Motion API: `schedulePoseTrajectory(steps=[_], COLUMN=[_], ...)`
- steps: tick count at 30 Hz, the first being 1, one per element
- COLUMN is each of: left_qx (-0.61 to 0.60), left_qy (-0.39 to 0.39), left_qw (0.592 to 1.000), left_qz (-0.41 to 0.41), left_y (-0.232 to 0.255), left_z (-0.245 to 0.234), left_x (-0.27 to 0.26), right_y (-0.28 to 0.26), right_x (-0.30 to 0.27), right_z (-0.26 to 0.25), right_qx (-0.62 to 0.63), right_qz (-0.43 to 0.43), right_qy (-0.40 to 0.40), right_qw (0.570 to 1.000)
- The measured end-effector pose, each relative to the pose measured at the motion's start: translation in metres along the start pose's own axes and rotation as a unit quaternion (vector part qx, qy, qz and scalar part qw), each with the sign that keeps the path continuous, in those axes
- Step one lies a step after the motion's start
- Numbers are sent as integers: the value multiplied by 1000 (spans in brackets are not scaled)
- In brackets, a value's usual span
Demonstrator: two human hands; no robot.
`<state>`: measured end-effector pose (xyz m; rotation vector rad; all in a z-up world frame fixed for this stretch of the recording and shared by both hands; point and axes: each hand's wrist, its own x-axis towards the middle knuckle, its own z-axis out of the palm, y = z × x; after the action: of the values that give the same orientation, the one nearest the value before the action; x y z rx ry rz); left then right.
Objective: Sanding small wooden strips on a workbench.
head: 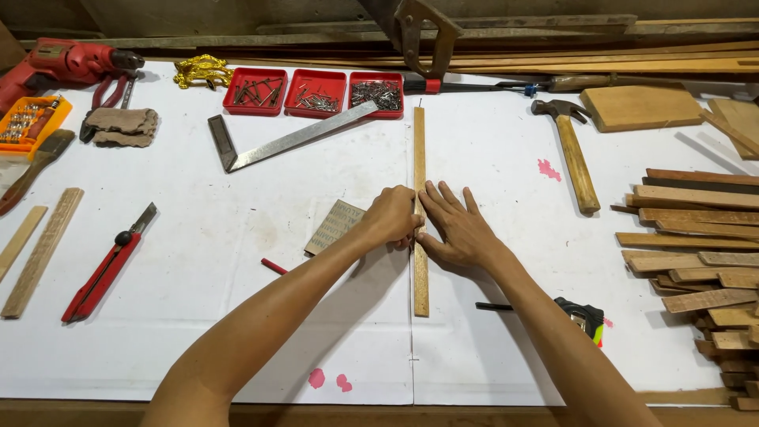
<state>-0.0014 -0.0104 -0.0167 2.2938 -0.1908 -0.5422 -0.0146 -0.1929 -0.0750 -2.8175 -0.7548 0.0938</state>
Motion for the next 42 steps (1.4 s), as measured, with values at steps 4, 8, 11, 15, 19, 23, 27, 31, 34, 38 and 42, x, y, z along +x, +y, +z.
schedulePoseTrajectory(steps=[4,8,11,15,19,23,27,31,34,38,42], left_qx=[8,13,49,84,131,136,138,132,157,179,162], left_qy=[8,30,97,155,211,194,119,106,62,72,45], left_qw=[1000,999,991,980,963,970,983,986,985,981,982], left_qz=[6,16,81,96,107,44,-22,5,-22,33,89], left_y=[1,3,-25,-41,-60,-74,-90,-90,-58,-69,-37], left_z=[-2,-2,9,-19,-57,-77,-81,-85,-94,-73,-67], left_x=[4,-1,19,9,-17,-35,-45,-56,-79,-66,-82], right_y=[4,8,9,-11,-35,-60,-82,-64,-49,-54,-42], right_x=[7,11,18,27,46,72,88,95,97,82,57], right_z=[0,0,-1,-19,-18,-11,-8,22,36,10,-15], right_qx=[-3,-4,-24,-64,-72,-39,-53,-41,-84,-29,-23], right_qz=[13,5,20,-12,-74,-122,-150,-203,-246,-237,-251], right_qy=[-13,-11,-30,-11,6,-23,-93,-20,87,154,212], right_qw=[1000,1000,999,998,995,991,983,978,962,959,944])
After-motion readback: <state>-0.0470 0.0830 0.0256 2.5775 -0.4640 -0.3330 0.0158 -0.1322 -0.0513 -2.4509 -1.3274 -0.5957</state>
